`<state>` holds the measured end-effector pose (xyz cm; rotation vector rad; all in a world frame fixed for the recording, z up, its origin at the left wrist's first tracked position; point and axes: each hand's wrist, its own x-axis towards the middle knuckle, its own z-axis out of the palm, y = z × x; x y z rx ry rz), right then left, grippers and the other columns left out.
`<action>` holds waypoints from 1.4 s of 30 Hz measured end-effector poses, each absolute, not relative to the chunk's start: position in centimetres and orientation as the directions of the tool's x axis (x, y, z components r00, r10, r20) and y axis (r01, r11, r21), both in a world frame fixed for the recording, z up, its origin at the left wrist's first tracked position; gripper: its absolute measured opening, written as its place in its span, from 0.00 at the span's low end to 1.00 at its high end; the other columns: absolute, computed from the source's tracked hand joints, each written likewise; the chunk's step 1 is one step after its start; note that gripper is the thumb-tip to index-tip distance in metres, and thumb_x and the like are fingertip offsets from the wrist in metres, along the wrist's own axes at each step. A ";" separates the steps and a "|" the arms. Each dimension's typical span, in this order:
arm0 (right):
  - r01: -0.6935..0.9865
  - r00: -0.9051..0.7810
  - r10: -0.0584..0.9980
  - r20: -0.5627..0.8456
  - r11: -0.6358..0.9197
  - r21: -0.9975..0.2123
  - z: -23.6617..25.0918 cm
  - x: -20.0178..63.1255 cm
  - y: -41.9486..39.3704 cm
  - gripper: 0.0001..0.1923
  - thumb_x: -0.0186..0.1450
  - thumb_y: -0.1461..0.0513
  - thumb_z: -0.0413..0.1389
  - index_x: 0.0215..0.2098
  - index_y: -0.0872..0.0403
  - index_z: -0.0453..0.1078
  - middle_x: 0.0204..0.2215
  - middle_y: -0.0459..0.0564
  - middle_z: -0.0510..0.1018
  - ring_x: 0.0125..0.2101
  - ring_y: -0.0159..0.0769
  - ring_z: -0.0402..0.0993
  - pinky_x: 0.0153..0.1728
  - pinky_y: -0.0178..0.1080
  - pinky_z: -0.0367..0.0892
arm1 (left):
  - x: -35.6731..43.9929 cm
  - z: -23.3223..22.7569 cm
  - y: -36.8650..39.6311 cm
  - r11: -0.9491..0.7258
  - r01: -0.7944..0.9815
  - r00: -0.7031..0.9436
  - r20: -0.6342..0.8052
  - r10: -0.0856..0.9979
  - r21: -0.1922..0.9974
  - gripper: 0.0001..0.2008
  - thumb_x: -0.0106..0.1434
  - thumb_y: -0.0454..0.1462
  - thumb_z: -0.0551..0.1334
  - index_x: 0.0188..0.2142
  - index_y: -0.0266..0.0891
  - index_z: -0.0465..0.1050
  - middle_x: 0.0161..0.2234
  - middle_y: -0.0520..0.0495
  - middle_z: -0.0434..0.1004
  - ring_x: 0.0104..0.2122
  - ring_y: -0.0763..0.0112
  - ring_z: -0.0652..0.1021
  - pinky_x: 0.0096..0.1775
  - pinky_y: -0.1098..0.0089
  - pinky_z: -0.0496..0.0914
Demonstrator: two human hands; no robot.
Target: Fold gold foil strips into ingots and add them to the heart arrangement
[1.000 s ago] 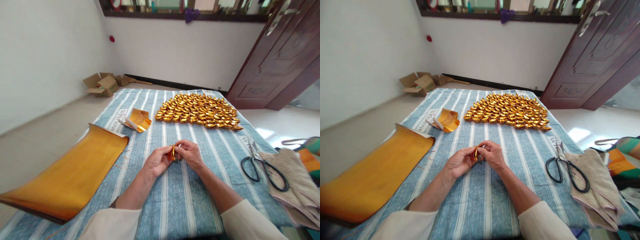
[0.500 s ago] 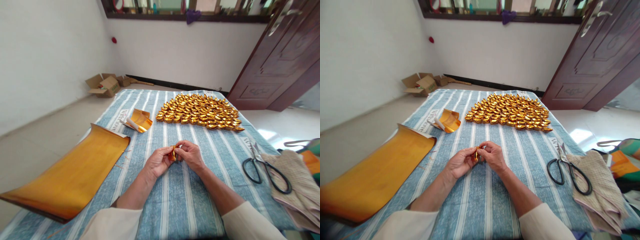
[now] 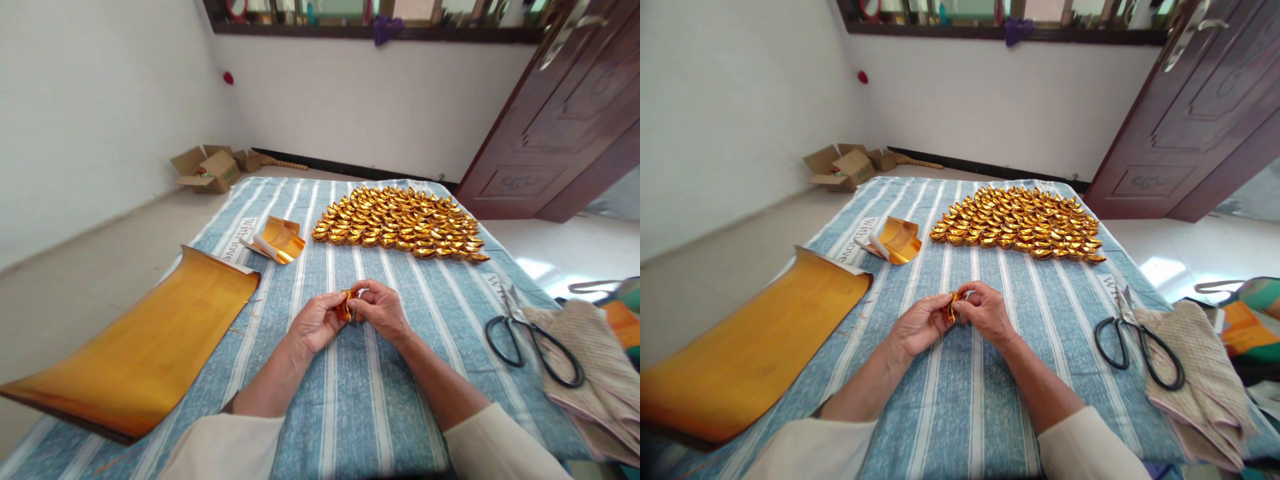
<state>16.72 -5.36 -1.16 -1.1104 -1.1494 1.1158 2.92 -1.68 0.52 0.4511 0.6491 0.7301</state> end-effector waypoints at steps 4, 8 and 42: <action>-0.107 0.036 0.996 0.083 0.087 -0.990 -1.0 16.9 -5.4 0.15 0.52 0.56 0.64 0.35 0.53 0.69 0.14 0.37 0.70 0.15 0.27 0.65 0.19 0.31 0.62 | 2.9 0.5 -1.6 0.669 -0.469 0.555 -0.397 0.731 0.576 0.09 0.59 0.24 0.58 0.27 0.28 0.77 0.26 0.40 0.79 0.24 0.71 0.78 0.30 0.73 0.74; -0.095 0.020 0.997 0.076 0.078 -0.992 -0.8 17.0 -5.5 0.16 0.51 0.58 0.64 0.36 0.53 0.69 0.14 0.37 0.70 0.15 0.27 0.66 0.20 0.31 0.63 | 2.9 0.7 -1.6 0.670 -0.462 0.556 -0.398 0.729 0.581 0.11 0.59 0.23 0.56 0.28 0.26 0.77 0.26 0.40 0.79 0.23 0.70 0.78 0.29 0.72 0.74; 0.449 0.093 0.886 0.455 0.371 -0.813 -1.2 16.0 -6.3 0.09 0.60 0.58 0.57 0.36 0.53 0.73 0.23 0.44 0.77 0.20 0.29 0.70 0.27 0.34 0.65 | 3.0 1.0 -1.4 0.558 -0.617 0.365 -0.427 0.827 0.554 0.11 0.65 0.28 0.54 0.37 0.27 0.76 0.34 0.39 0.80 0.33 0.69 0.80 0.34 0.73 0.75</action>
